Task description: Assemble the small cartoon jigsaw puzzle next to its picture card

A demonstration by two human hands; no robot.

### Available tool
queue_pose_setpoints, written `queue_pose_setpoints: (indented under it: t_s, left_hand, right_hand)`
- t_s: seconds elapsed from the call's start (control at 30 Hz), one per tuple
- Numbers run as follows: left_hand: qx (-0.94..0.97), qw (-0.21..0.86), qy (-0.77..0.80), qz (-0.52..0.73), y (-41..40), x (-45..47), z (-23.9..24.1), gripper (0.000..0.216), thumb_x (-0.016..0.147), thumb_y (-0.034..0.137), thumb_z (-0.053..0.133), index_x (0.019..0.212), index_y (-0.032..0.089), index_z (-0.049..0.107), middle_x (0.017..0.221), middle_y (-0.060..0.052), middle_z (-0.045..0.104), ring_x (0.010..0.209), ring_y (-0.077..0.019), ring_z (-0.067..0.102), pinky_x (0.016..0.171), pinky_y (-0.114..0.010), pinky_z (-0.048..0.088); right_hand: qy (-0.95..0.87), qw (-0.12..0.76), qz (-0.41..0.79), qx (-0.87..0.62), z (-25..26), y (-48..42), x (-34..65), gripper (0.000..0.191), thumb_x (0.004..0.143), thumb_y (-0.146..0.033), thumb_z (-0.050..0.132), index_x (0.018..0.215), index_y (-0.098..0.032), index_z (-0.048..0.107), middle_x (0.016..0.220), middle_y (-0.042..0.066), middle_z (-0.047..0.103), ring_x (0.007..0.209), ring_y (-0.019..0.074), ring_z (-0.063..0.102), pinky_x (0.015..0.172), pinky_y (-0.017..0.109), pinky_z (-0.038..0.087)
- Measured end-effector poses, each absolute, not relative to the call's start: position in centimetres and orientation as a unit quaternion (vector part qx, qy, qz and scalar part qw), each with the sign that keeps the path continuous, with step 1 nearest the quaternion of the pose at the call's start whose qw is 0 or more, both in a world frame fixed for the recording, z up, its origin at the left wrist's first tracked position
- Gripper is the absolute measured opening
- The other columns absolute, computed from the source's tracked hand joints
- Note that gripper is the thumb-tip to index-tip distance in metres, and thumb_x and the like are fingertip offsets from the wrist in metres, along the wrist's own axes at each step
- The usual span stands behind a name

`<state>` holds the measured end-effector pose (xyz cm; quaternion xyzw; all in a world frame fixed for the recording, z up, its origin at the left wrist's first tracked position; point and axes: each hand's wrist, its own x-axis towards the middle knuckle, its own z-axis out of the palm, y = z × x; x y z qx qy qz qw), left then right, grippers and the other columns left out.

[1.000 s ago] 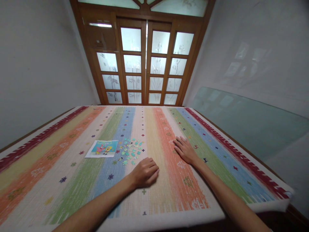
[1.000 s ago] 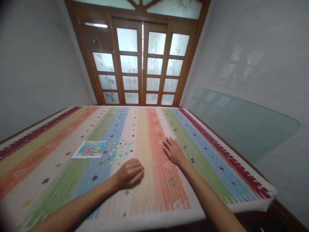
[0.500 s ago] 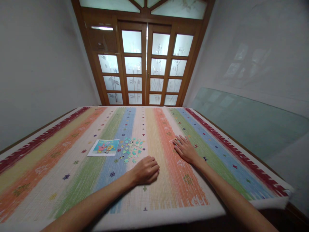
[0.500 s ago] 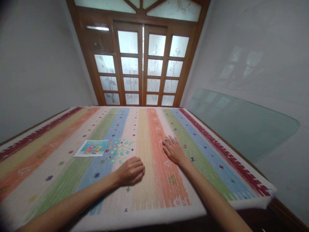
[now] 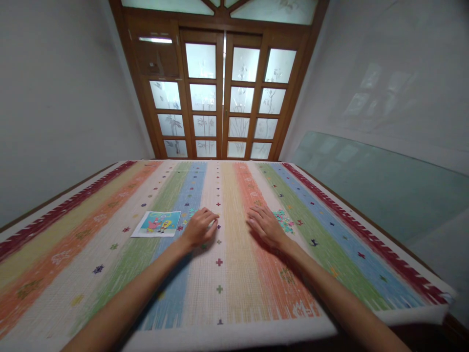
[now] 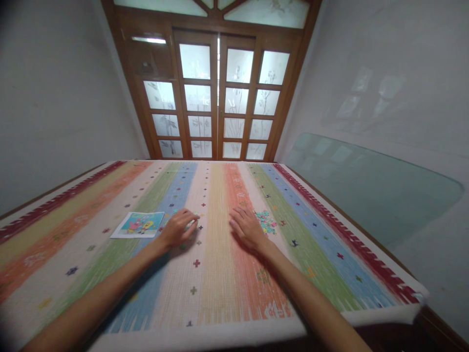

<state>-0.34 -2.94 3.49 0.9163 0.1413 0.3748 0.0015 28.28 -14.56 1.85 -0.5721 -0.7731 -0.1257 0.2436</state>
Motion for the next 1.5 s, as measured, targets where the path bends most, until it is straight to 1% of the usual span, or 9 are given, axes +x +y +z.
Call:
queue_pose_setpoints:
  t_s: [0.13,0.3,0.47,0.63,0.8,1.03,1.23,1.43,1.5]
  left_hand:
    - [0.881,0.054,0.258,0.392,0.5,-2.7,3.9,0.024,0.091,0.01,0.049,0.099,0.018,0.069,0.09,-0.007,0.072,0.09,-0.0243,0.065,0.084,-0.039,0.055]
    - [0.842,0.102,0.35,0.397,2.9,-5.7,3.9,0.025,0.091,0.018,0.047,0.098,0.018,0.071,0.094,-0.008,0.074,0.092,-0.0251,0.067,0.089,-0.041,0.055]
    - [0.819,0.117,0.404,0.391,2.7,-7.5,2.8,0.027,0.091,0.023,0.046,0.101,0.019,0.071,0.099,-0.008,0.074,0.095,-0.0258,0.068,0.091,-0.041,0.055]
    - [0.85,0.097,0.379,0.353,2.1,-7.7,1.4,0.031,0.091,0.018,0.045,0.109,0.019,0.07,0.1,-0.009,0.074,0.103,-0.0286,0.066,0.098,-0.047,0.051]
    - [0.877,0.053,0.364,0.308,1.8,-7.8,1.3,0.03,0.093,0.017,0.045,0.112,0.018,0.069,0.104,-0.011,0.074,0.103,-0.0301,0.064,0.094,-0.048,0.049]
    - [0.886,0.033,0.364,0.286,1.6,-8.3,1.7,0.028,0.096,0.022,0.047,0.112,0.018,0.07,0.106,-0.012,0.073,0.104,-0.0308,0.062,0.094,-0.047,0.048]
    - [0.896,0.044,0.338,0.282,1.3,-8.1,1.7,0.028,0.098,0.027,0.047,0.11,0.019,0.072,0.102,-0.011,0.073,0.102,-0.0293,0.061,0.095,-0.046,0.048]
    - [0.899,0.044,0.341,0.27,0.8,-7.5,1.8,0.032,0.098,0.033,0.049,0.115,0.019,0.073,0.107,-0.011,0.069,0.101,-0.029,0.057,0.097,-0.048,0.047]
    - [0.9,0.052,0.343,0.265,0.6,-7.3,1.7,0.032,0.098,0.033,0.049,0.113,0.019,0.074,0.107,-0.011,0.068,0.102,-0.0285,0.057,0.097,-0.047,0.047]
  right_hand:
    - [-0.777,0.281,-0.106,-0.554,2.6,-14.3,27.1,0.04,0.109,-0.031,0.033,0.127,-0.019,0.066,0.128,0.014,0.069,0.124,0.028,0.058,0.112,0.051,0.043]
    - [-0.783,0.282,-0.092,-0.547,2.2,-14.9,26.1,0.037,0.108,-0.027,0.036,0.125,-0.018,0.068,0.126,0.014,0.07,0.12,0.0272,0.061,0.107,0.049,0.046]
    - [-0.782,0.301,-0.09,-0.539,1.8,-15.4,25.9,0.033,0.107,-0.025,0.04,0.121,-0.018,0.069,0.121,0.014,0.072,0.112,0.0277,0.063,0.099,0.049,0.05]
    - [-0.792,0.285,-0.108,-0.53,1.8,-15.8,25.5,0.03,0.106,-0.024,0.042,0.117,-0.017,0.069,0.118,0.014,0.073,0.108,0.0288,0.062,0.095,0.049,0.05]
    - [-0.797,0.273,-0.116,-0.527,1.9,-16.1,25.0,0.029,0.107,-0.023,0.042,0.116,-0.017,0.069,0.116,0.013,0.073,0.105,0.0285,0.061,0.094,0.049,0.048]
    - [-0.794,0.275,-0.114,-0.529,1.9,-16.5,24.9,0.029,0.107,-0.024,0.042,0.115,-0.017,0.069,0.116,0.012,0.073,0.104,0.028,0.06,0.095,0.047,0.045]
    - [-0.793,0.272,-0.12,-0.532,2.0,-16.7,24.9,0.027,0.106,-0.022,0.043,0.112,-0.017,0.069,0.115,0.012,0.073,0.104,0.0279,0.059,0.094,0.046,0.043]
    - [-0.794,0.265,-0.103,-0.537,1.8,-16.7,24.6,0.026,0.105,-0.022,0.045,0.108,-0.019,0.07,0.116,0.011,0.073,0.104,0.0277,0.058,0.096,0.047,0.042]
    - [-0.796,0.266,-0.098,-0.535,1.8,-16.7,24.5,0.026,0.105,-0.022,0.044,0.108,-0.018,0.07,0.116,0.011,0.073,0.105,0.0275,0.058,0.096,0.047,0.041]
